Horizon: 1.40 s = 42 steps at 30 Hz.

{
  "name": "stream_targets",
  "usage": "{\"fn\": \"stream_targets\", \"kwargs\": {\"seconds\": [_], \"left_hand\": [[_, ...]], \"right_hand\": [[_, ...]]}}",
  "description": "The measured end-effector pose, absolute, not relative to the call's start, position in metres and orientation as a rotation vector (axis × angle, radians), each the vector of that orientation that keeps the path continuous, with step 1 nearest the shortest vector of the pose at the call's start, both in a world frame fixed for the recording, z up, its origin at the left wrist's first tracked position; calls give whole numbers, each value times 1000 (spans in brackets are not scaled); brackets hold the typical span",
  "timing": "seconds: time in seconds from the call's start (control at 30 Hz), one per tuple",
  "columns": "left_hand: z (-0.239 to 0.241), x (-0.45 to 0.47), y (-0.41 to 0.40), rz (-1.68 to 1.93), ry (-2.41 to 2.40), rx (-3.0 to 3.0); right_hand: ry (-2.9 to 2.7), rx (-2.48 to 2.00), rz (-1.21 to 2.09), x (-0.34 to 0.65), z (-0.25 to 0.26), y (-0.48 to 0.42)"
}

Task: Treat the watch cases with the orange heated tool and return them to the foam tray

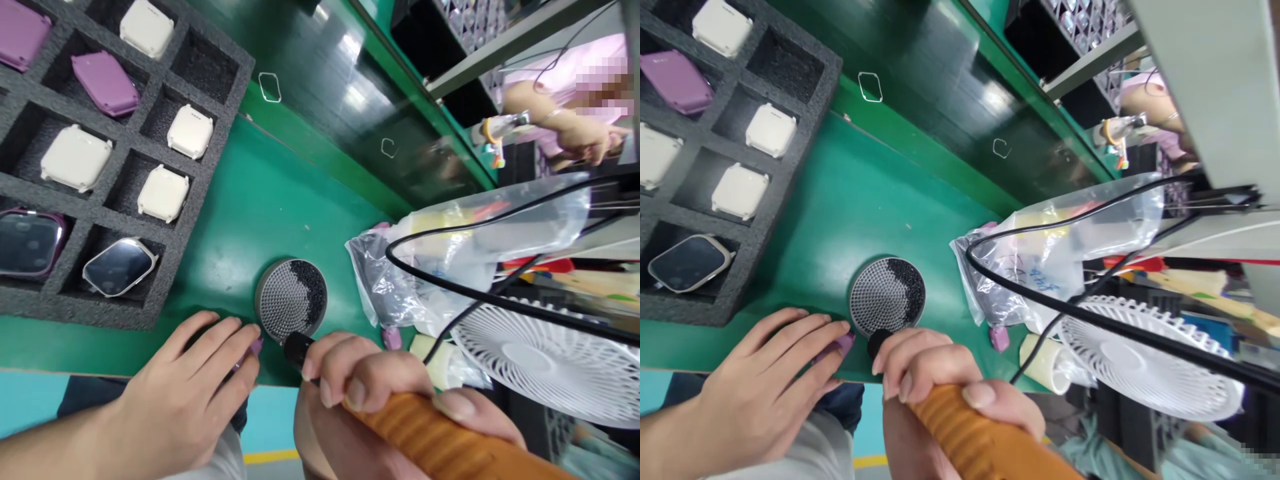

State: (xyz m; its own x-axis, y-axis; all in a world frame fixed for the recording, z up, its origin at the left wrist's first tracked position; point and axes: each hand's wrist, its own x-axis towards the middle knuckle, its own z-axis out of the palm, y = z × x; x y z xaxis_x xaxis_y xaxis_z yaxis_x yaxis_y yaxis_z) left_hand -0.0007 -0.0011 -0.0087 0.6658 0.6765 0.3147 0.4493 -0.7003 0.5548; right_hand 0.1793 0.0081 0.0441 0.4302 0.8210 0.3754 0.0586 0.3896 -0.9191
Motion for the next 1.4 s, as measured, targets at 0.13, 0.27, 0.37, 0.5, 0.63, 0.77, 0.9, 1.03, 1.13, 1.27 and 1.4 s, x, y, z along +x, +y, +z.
{"fn": "stream_targets", "kwargs": {"seconds": [0.13,0.27,0.37,0.5,0.63,0.77,0.9,1.03,1.13,1.27,1.4], "left_hand": [[-7,-3,3,729,846,2434],[-7,-2,3,728,859,2446],[-9,-1,1,726,893,2443],[-10,1,0,738,912,2451],[-10,3,1,738,920,2463],[-10,3,1,732,927,2457],[-8,4,2,740,925,2438],[-9,5,3,756,931,2433],[-10,4,1,739,929,2437],[-12,4,-1,720,939,2424],[-10,4,-1,722,950,2400]], "right_hand": [[-987,-1090,598,179,44,7],[-977,-1091,593,176,44,9],[-994,-1109,609,174,48,10],[-1019,-1124,608,181,55,1],[-1139,-1125,658,199,53,-20],[-1244,-1172,732,206,48,-29],[-1250,-1224,947,200,63,-16],[-1297,-1286,1088,207,74,-9],[-1320,-1202,994,220,61,-19],[-1299,-1097,842,226,40,-34],[-1196,-1082,743,212,33,-38]]}}
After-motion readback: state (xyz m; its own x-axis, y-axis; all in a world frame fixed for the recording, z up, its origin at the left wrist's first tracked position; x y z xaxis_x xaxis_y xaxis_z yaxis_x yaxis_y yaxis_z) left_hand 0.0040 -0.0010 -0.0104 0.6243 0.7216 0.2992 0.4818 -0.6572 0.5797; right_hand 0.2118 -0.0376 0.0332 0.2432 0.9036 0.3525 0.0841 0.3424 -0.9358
